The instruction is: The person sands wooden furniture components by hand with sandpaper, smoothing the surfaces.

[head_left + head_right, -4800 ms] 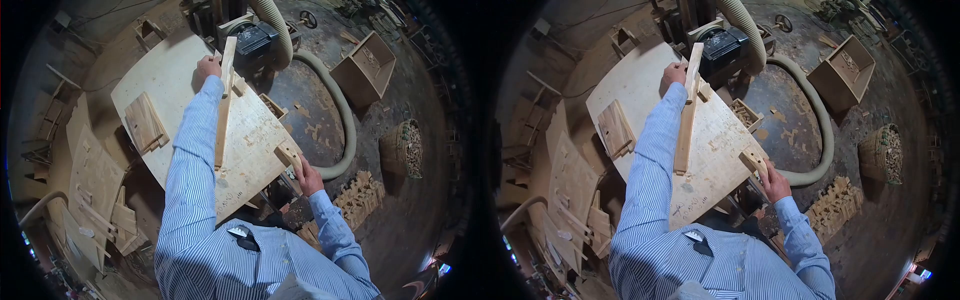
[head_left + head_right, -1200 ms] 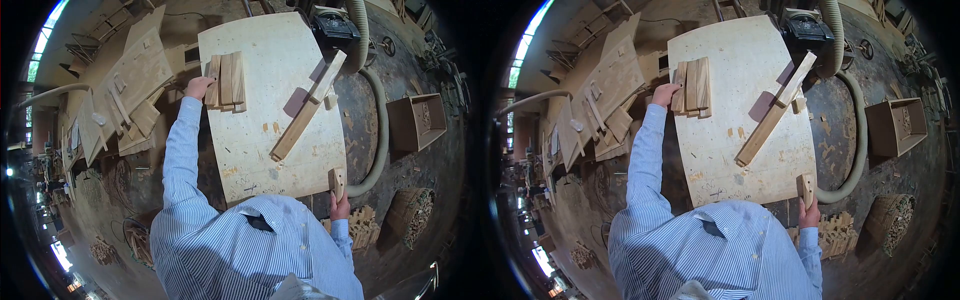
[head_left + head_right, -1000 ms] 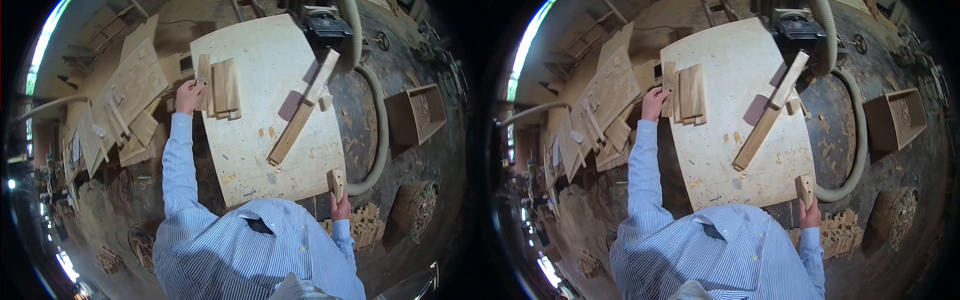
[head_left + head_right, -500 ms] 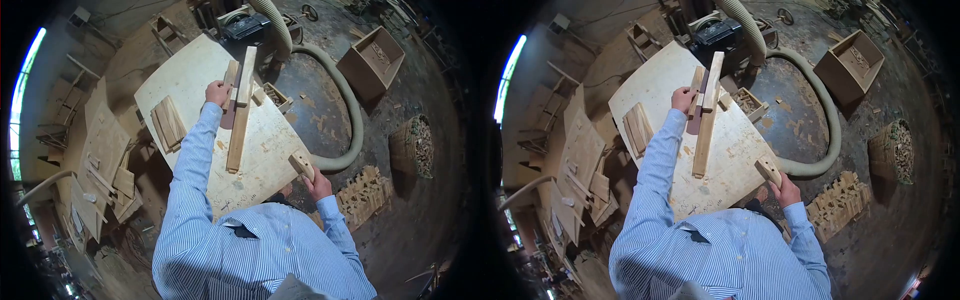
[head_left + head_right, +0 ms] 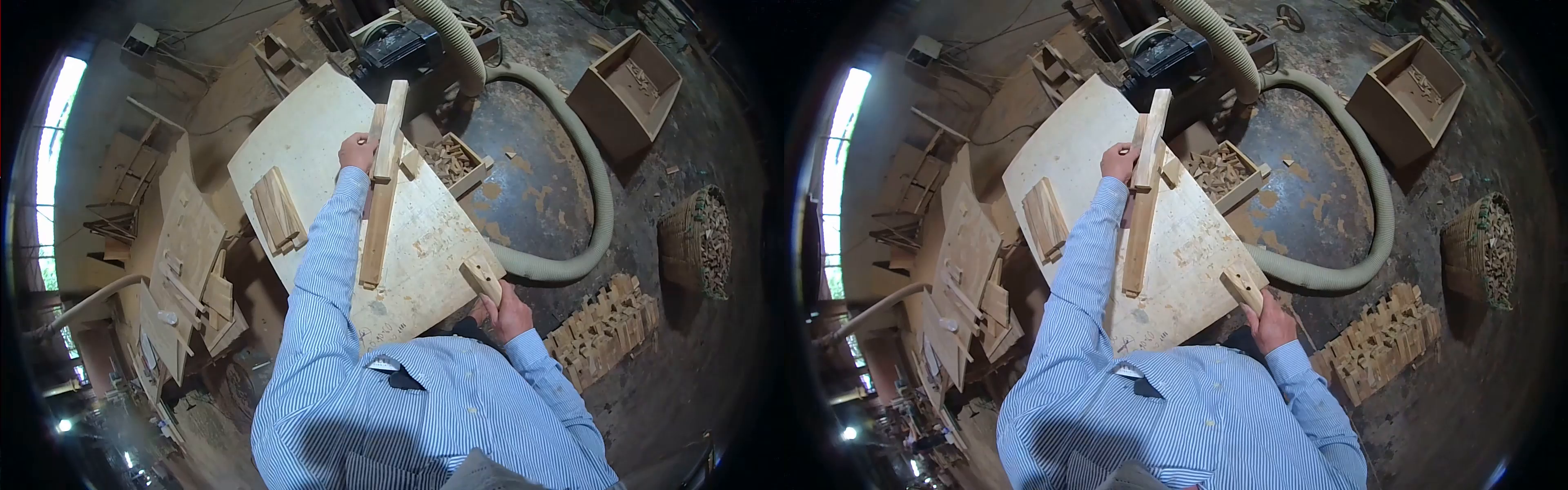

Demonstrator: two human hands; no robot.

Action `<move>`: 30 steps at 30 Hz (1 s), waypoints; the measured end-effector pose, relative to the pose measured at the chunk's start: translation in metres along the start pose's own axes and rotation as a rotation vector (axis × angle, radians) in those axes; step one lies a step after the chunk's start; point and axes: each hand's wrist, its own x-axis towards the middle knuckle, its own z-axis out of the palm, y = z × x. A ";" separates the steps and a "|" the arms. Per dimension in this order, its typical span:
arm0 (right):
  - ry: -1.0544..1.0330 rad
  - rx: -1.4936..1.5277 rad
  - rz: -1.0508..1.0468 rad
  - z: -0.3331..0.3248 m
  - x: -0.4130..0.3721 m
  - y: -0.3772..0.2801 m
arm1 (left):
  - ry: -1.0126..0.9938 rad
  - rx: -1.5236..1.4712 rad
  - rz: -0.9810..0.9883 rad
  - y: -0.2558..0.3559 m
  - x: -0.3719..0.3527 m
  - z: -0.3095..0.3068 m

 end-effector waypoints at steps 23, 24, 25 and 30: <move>0.097 0.033 -0.137 0.040 0.015 0.028 | 0.151 -0.027 0.086 0.009 -0.008 -0.002; 0.104 0.038 -0.144 0.042 0.017 0.030 | 0.152 -0.047 0.074 0.008 -0.008 -0.002; 0.110 0.044 -0.149 0.044 0.017 0.032 | 0.148 -0.066 0.060 0.006 -0.008 -0.001; 0.122 0.044 -0.147 0.048 0.020 0.036 | 0.161 0.011 0.085 0.006 -0.003 -0.004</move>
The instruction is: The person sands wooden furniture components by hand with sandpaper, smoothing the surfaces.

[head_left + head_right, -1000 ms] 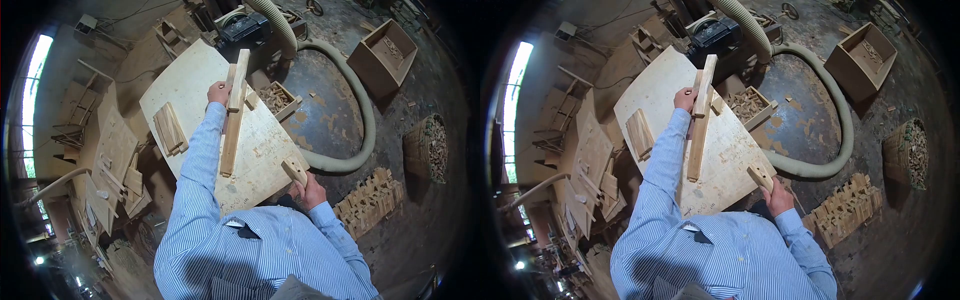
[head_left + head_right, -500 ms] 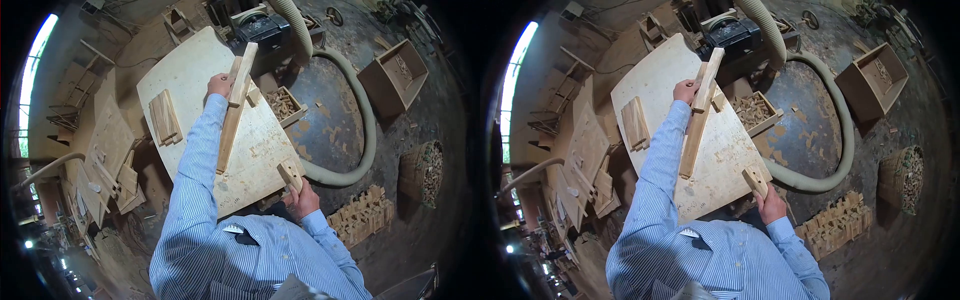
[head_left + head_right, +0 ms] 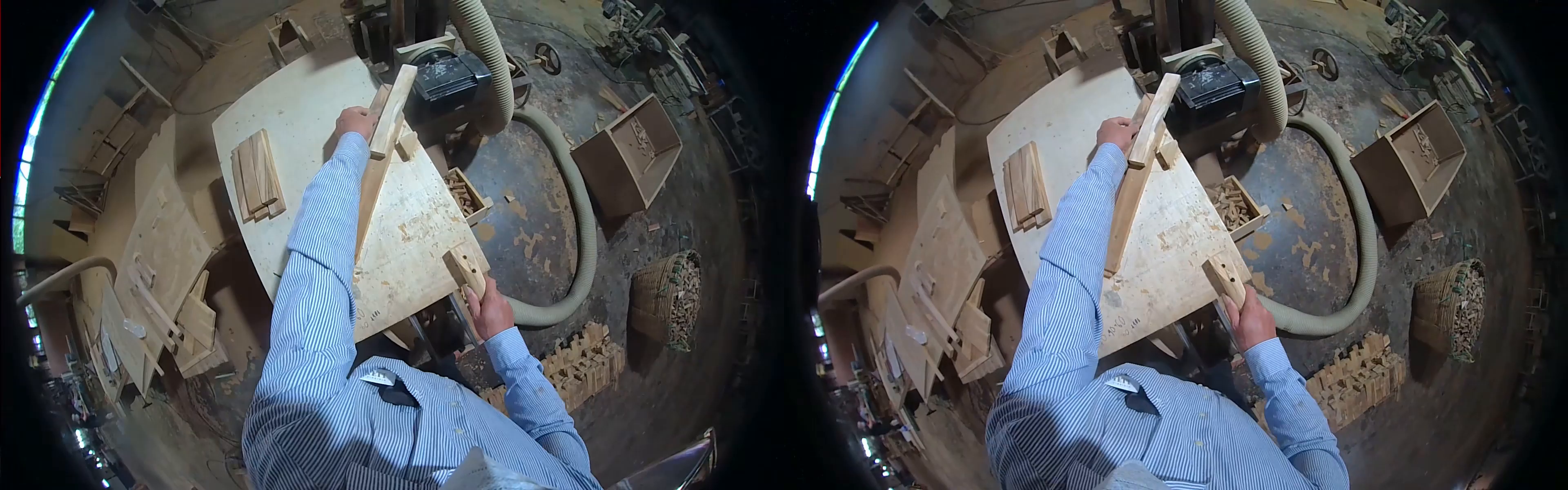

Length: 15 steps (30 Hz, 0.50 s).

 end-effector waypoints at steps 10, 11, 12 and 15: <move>0.048 0.002 -0.022 0.001 -0.002 0.004 | 0.046 -0.008 -0.007 -0.004 0.004 0.009; 0.046 0.005 -0.020 0.001 -0.001 0.002 | 0.043 -0.003 -0.008 -0.006 0.005 0.010; 0.043 -0.007 -0.019 0.000 -0.001 0.002 | 0.034 -0.030 -0.001 -0.007 0.005 0.011; 0.038 -0.010 -0.011 -0.004 -0.006 0.003 | -0.018 -0.090 0.008 -0.012 -0.004 0.009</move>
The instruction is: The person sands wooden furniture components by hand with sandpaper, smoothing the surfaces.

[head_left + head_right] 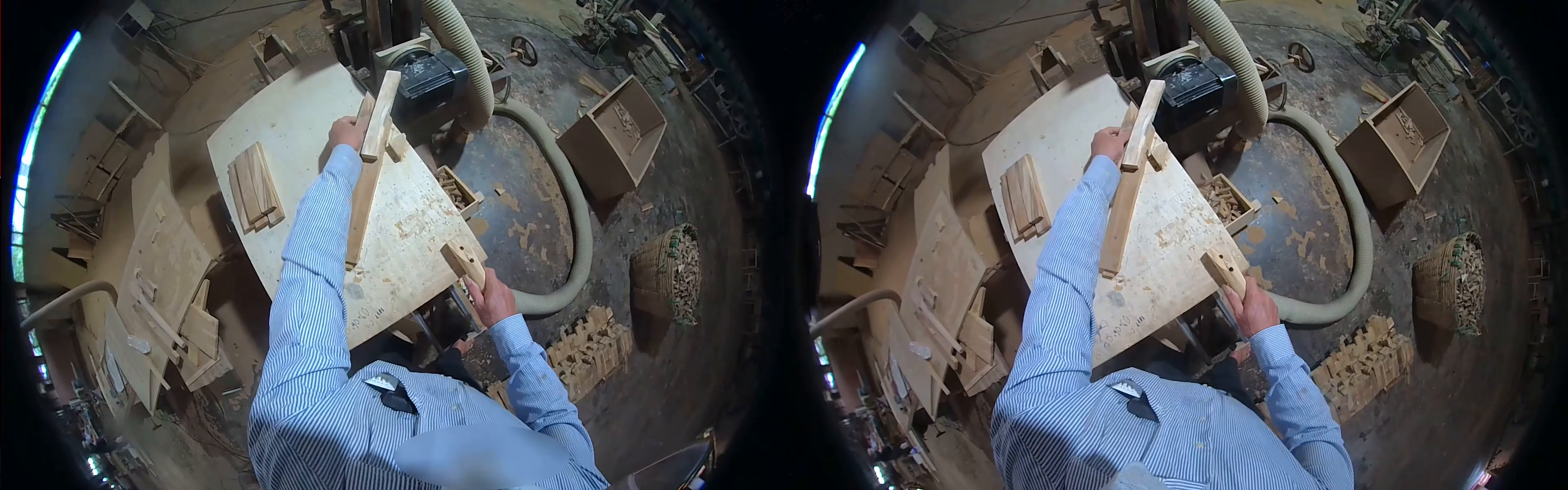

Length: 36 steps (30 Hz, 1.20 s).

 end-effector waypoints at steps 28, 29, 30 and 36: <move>-0.127 -0.022 0.129 -0.047 0.001 -0.047 | -0.155 0.156 0.185 -0.012 -0.030 -0.025; -0.124 -0.003 0.128 -0.048 0.001 -0.049 | -0.160 0.158 0.180 -0.012 -0.025 -0.022; -0.130 -0.003 0.132 -0.048 0.001 -0.049 | -0.153 0.194 0.202 -0.012 -0.021 -0.020; -0.159 -0.012 0.142 -0.045 0.004 -0.049 | -0.121 0.144 0.140 -0.013 -0.013 -0.011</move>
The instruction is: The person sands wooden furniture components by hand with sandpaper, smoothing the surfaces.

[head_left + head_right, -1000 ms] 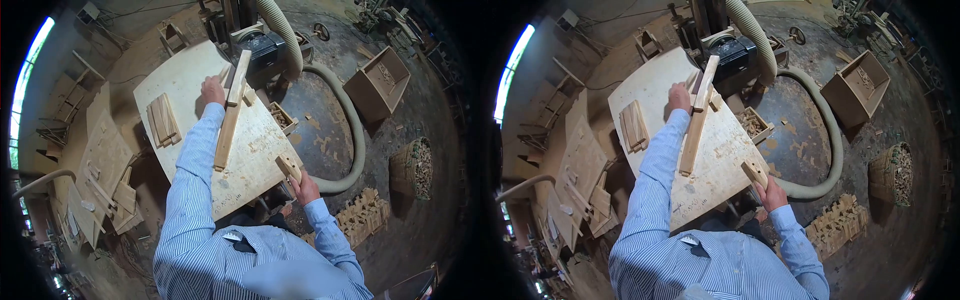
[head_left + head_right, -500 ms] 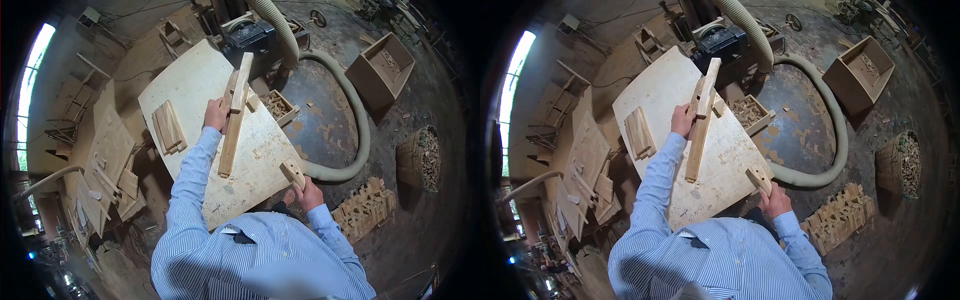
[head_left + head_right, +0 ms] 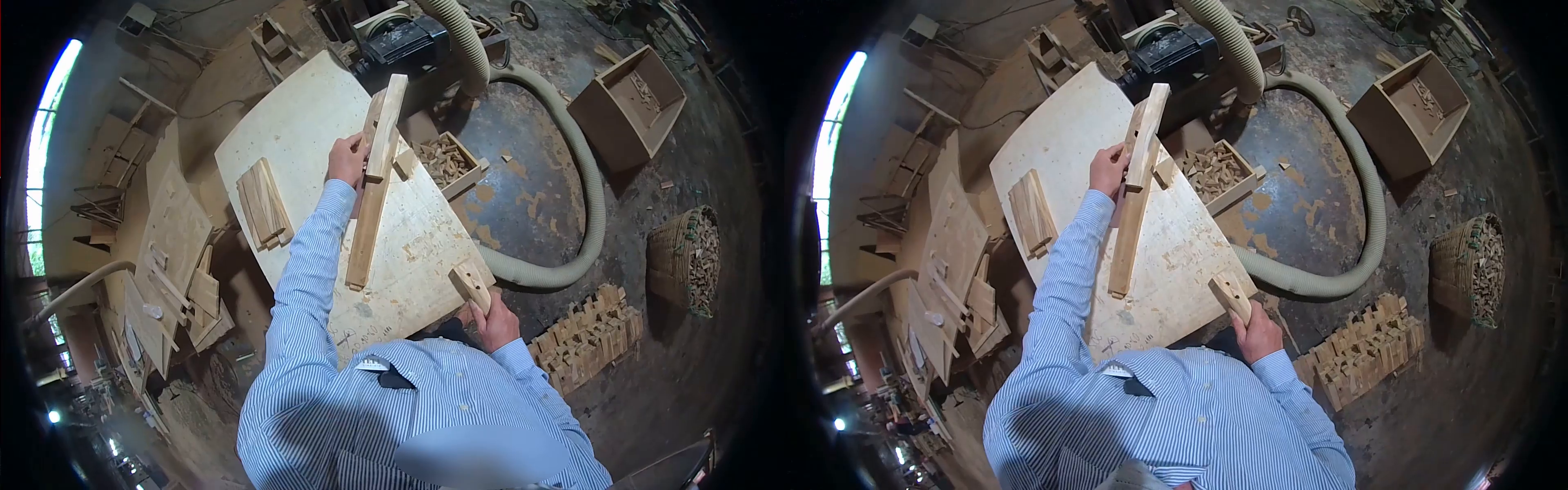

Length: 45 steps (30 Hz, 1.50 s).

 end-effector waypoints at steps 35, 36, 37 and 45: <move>0.169 -0.016 -0.161 0.047 0.018 0.052 | 0.234 0.108 -0.060 0.009 0.017 0.016; 0.178 -0.003 -0.168 0.045 0.016 0.049 | 0.197 0.104 -0.067 0.010 0.016 0.015; 0.166 -0.006 -0.145 0.042 0.014 0.044 | 0.054 0.049 -0.147 0.009 0.018 0.011; 0.141 0.009 -0.108 0.028 0.006 0.027 | 0.143 -0.014 0.013 0.011 -0.004 -0.003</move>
